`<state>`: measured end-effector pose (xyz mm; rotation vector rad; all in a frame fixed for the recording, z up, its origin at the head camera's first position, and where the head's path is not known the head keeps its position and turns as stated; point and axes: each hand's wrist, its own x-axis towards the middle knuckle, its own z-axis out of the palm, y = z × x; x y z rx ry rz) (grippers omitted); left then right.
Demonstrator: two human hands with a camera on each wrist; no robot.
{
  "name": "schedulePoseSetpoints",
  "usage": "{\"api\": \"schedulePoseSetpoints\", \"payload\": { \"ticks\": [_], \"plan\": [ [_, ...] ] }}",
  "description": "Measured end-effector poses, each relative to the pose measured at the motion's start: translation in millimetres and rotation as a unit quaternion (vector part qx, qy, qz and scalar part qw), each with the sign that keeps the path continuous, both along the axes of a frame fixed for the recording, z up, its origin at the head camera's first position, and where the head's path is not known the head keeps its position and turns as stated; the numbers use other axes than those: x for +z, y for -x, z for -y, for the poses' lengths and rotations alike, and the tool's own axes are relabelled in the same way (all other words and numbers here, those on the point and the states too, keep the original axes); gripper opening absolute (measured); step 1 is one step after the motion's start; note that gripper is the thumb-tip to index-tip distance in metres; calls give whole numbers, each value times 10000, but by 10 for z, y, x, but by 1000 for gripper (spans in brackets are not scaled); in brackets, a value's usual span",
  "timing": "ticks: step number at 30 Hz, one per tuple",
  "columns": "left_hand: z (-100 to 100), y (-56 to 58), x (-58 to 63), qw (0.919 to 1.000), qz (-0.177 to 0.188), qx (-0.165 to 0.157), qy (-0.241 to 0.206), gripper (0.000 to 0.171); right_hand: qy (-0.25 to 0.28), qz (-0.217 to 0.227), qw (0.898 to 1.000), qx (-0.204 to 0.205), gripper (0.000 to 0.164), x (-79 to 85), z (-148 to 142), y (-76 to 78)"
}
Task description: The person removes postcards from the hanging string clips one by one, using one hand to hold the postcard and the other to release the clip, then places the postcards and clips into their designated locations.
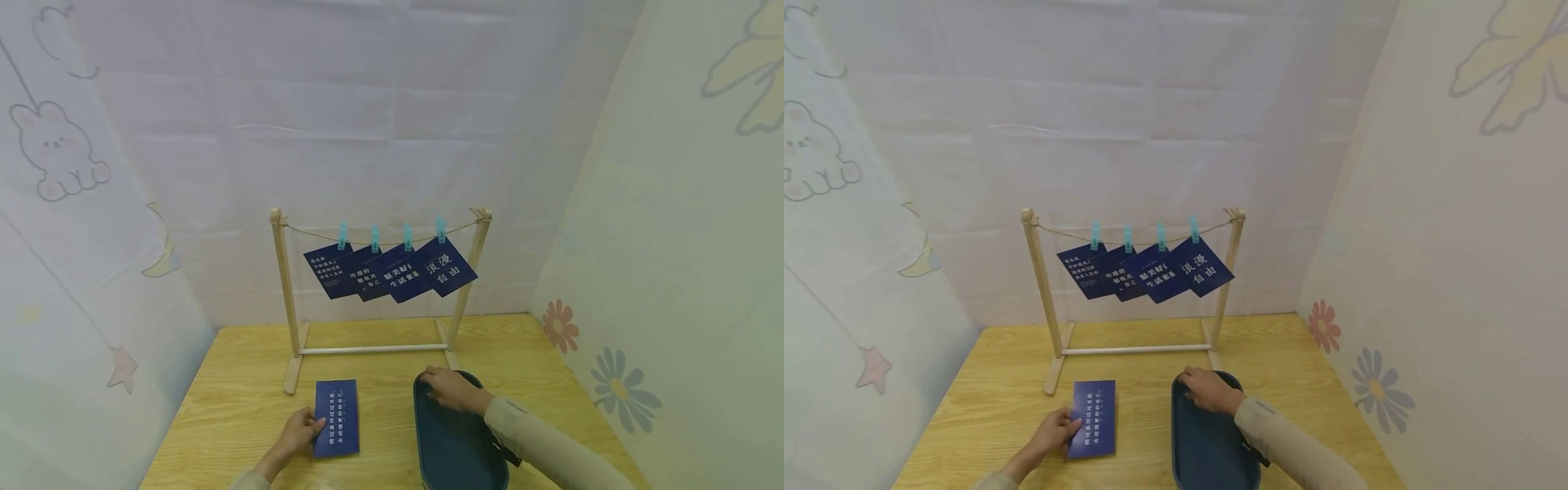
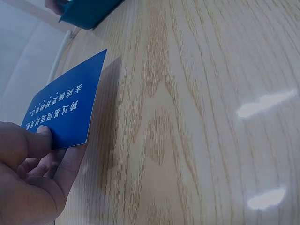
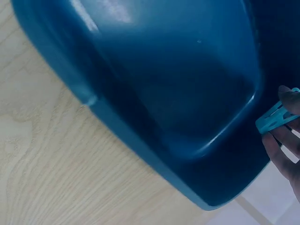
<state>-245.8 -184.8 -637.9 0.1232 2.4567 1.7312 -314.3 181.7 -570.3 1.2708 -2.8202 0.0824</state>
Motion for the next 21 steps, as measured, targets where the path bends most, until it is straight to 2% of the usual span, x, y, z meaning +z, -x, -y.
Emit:
{"api": "schedulePoseSetpoints", "payload": {
  "ticks": [5,11,15,21],
  "plan": [
    [-29,-25,-7,9999,42,-133,36,19,-391,-33,9991,-134,34,-77,-57,2],
    [-56,-65,-22,9999,66,-138,60,19,-478,38,9988,-110,32,-139,-126,7],
    [-77,-94,-40,9995,239,-203,-37,19,-600,-54,9981,-93,30,-194,-181,23],
    [-75,-117,-44,9990,319,-176,258,19,-736,-10,9972,-158,27,-243,-225,27]
  ]
}}
